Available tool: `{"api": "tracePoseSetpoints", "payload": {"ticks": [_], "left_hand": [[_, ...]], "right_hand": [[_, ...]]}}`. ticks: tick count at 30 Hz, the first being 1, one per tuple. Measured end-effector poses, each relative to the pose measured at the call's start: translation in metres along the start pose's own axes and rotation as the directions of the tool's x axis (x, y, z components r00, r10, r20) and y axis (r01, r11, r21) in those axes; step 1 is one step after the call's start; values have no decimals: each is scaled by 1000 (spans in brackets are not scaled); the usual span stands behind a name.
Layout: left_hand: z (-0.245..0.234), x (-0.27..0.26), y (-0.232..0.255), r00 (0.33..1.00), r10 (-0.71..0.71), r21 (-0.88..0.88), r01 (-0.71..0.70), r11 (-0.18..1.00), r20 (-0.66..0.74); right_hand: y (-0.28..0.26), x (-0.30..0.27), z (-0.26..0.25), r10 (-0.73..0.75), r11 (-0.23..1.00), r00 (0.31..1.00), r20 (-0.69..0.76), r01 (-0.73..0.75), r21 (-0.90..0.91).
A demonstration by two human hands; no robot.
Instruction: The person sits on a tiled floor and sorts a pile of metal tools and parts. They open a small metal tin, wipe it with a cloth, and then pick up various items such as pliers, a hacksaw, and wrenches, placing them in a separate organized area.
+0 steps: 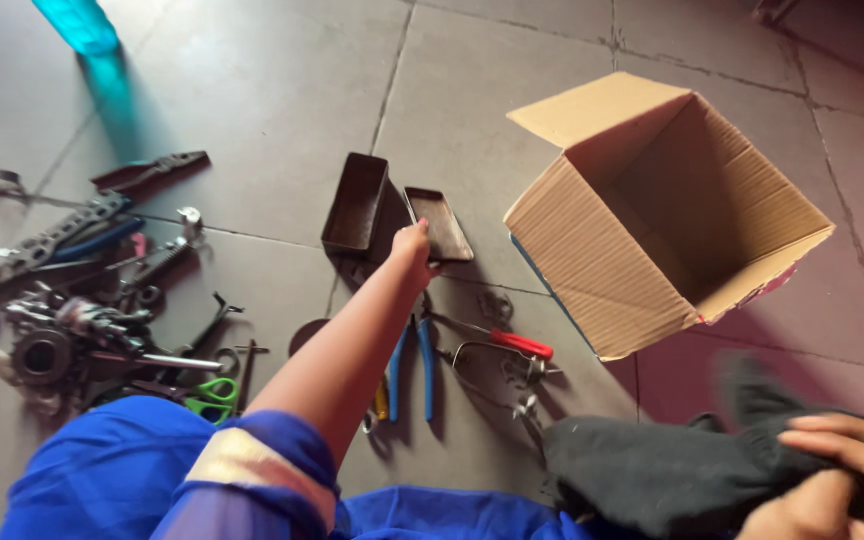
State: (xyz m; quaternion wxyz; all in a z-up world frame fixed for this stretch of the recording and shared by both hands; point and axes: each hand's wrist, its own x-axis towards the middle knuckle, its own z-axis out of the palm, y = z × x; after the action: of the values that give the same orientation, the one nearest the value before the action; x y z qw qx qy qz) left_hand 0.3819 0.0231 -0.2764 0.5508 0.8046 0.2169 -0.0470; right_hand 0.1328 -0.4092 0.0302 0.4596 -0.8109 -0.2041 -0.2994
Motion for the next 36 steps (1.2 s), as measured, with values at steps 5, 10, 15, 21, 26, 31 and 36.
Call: {"api": "tracePoseSetpoints", "payload": {"ticks": [5,10,15,21,26,31,36], "left_hand": [[12,19,-2,986,-166,-299,155,942,-11],[-21,-13,21,916,-387,-700,346,625,107],[-47,-67,23,986,-118,-569,163,806,116],[-99,-224,11,859,457,205,-416,886,-231],[-117,-332,7,917,319,549,-142,824,-241],[-96,-344,-23,958,227,598,-80,798,-175],[-81,-305,-80,967,142,563,1,827,-210]], "right_hand": [[55,-10,-26,165,953,972,168,-201,226],[61,-12,-19,351,933,922,165,-358,16],[44,-10,5,518,855,824,229,-487,-180],[8,-4,57,756,627,440,485,-697,-347],[-13,-4,75,630,566,181,755,-772,-288],[-6,-26,88,665,636,222,713,-669,-385],[18,-44,90,769,602,250,589,-595,-532]]}}
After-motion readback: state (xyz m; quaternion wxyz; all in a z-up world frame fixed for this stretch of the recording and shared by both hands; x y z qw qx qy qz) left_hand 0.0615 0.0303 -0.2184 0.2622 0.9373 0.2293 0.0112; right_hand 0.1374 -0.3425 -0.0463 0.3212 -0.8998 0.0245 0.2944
